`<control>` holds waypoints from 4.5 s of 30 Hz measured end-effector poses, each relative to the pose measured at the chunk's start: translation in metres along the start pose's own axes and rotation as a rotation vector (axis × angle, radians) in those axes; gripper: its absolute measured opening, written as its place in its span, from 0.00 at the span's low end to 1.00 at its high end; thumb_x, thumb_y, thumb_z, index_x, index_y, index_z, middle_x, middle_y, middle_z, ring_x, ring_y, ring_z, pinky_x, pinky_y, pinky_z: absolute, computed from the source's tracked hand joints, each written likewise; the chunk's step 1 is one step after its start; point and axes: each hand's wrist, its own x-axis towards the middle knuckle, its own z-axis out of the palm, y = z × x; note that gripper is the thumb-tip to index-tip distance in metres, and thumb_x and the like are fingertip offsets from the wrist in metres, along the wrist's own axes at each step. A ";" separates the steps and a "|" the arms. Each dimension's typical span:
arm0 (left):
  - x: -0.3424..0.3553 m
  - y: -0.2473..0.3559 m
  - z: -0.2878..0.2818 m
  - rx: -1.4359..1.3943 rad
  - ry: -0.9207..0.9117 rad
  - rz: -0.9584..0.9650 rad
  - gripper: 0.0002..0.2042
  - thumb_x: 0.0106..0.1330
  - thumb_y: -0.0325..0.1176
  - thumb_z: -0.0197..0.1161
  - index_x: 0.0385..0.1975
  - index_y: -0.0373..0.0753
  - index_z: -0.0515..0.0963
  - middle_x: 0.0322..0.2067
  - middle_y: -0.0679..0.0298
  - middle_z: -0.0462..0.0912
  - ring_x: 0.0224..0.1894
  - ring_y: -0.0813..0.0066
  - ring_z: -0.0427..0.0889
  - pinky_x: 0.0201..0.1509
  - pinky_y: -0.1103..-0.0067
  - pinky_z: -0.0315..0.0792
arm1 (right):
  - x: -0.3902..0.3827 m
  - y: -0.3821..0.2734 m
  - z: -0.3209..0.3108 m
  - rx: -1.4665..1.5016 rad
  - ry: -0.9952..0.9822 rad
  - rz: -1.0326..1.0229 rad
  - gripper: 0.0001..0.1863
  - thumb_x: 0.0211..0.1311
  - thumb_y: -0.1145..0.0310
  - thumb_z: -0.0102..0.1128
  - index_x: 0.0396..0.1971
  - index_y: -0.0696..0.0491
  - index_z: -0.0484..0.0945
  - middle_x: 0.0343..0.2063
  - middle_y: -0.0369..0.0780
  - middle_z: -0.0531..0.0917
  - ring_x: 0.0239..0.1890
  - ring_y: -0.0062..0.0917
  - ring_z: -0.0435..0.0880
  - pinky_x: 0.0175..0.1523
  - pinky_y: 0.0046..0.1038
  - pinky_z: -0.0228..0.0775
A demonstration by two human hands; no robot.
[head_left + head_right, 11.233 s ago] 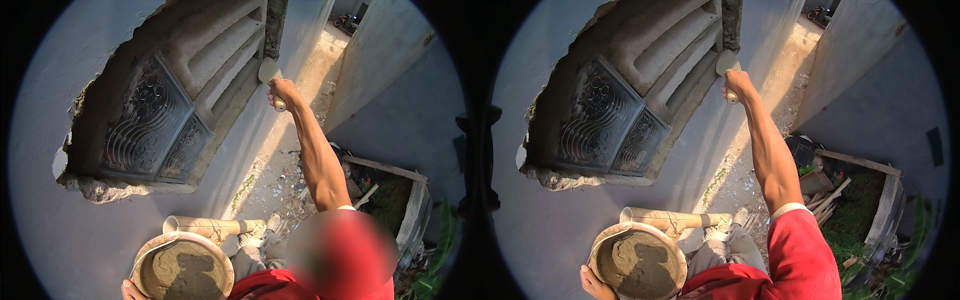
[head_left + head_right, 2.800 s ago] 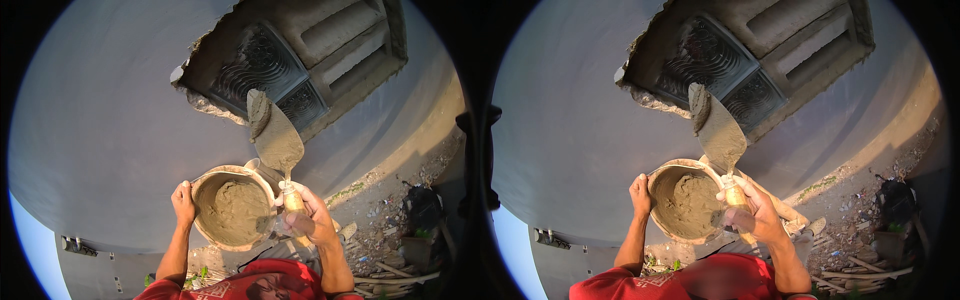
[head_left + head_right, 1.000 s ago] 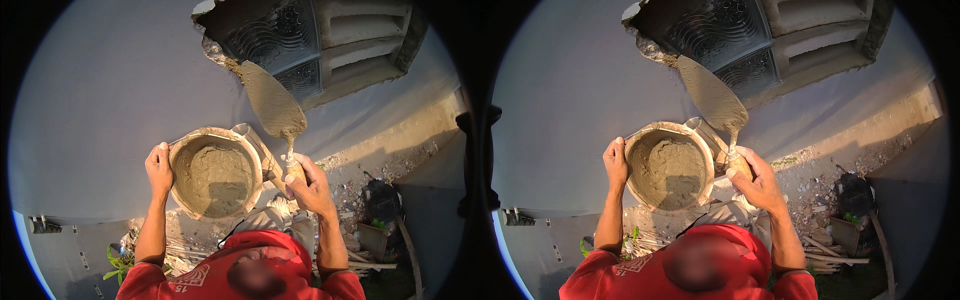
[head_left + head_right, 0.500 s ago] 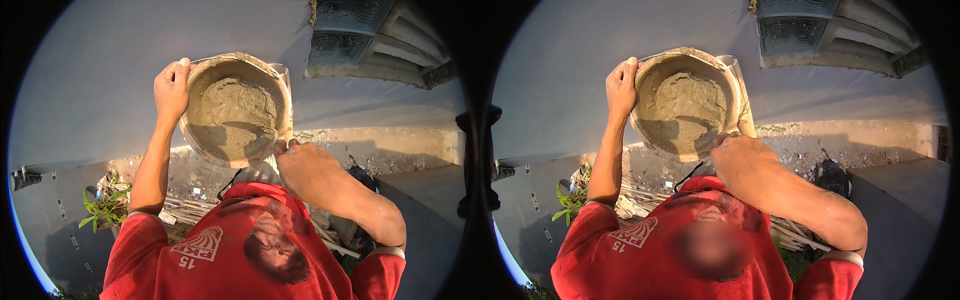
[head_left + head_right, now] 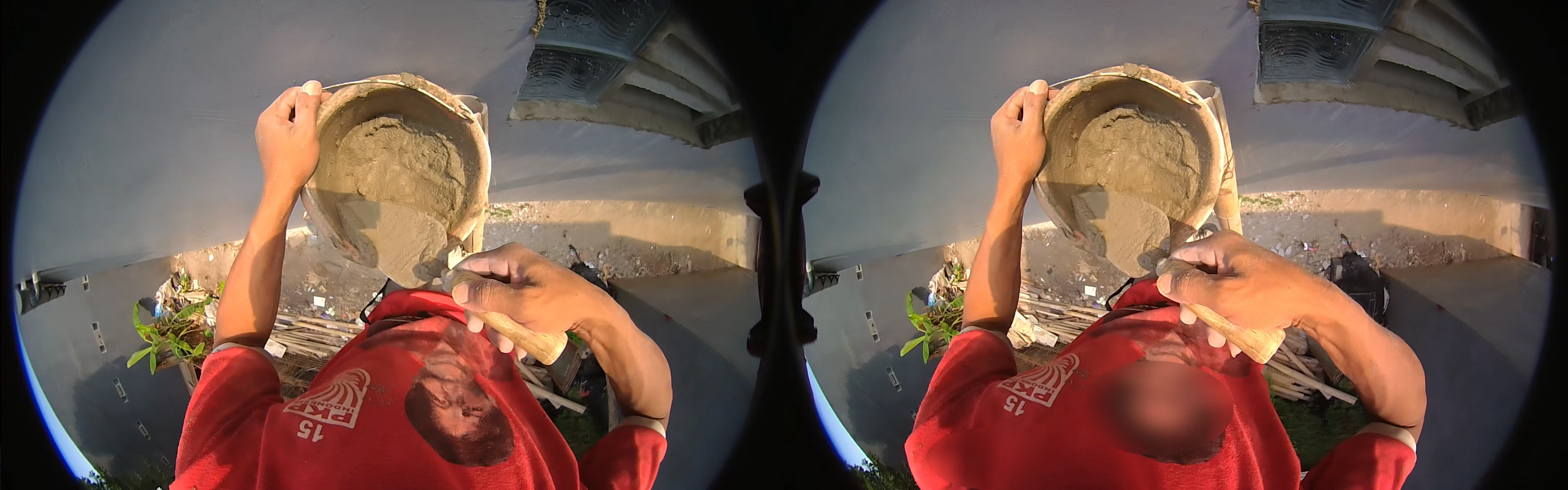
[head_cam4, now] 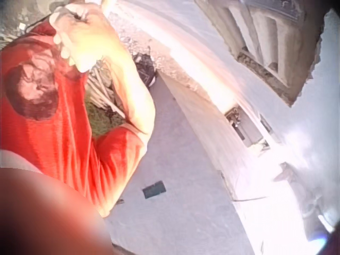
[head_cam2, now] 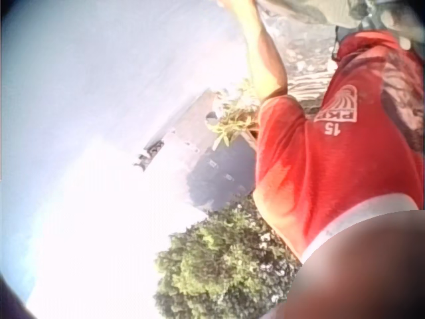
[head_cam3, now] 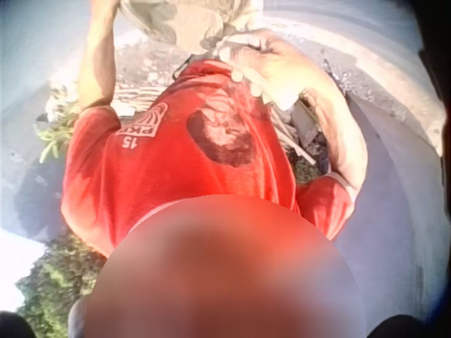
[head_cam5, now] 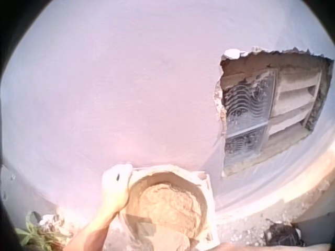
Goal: The person scoops cement from a bucket with a trowel and applies it to the wall around a decorative vent, smoothing the surface. The person repeatedly scoops and spreads cement to cover the wall area.
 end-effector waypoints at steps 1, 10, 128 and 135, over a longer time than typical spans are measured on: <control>0.000 0.000 0.000 -0.005 -0.003 -0.037 0.20 0.77 0.47 0.59 0.36 0.36 0.88 0.25 0.64 0.82 0.30 0.75 0.74 0.38 0.74 0.70 | 0.000 0.007 -0.004 0.097 0.009 0.073 0.18 0.75 0.54 0.62 0.45 0.56 0.80 0.30 0.39 0.85 0.21 0.21 0.83 0.21 0.27 0.79; 0.002 0.011 -0.001 -0.045 -0.055 0.005 0.21 0.81 0.44 0.57 0.35 0.30 0.84 0.28 0.67 0.81 0.34 0.79 0.73 0.43 0.77 0.70 | 0.000 0.085 -0.034 0.559 -0.127 -0.638 0.25 0.72 0.69 0.62 0.66 0.60 0.71 0.38 0.42 0.84 0.23 0.20 0.81 0.24 0.24 0.76; 0.001 0.005 -0.003 -0.019 -0.066 0.047 0.21 0.81 0.44 0.57 0.32 0.31 0.83 0.26 0.72 0.76 0.32 0.82 0.69 0.40 0.78 0.67 | 0.037 0.047 -0.099 0.019 1.018 -1.154 0.23 0.73 0.63 0.62 0.61 0.59 0.75 0.31 0.37 0.79 0.33 0.16 0.77 0.38 0.23 0.70; 0.000 0.007 -0.003 -0.035 -0.066 0.061 0.21 0.81 0.44 0.57 0.33 0.31 0.83 0.26 0.71 0.76 0.32 0.81 0.68 0.40 0.77 0.67 | 0.043 0.035 -0.146 0.041 0.860 -1.094 0.24 0.81 0.49 0.49 0.43 0.58 0.80 0.22 0.32 0.75 0.21 0.16 0.72 0.28 0.24 0.65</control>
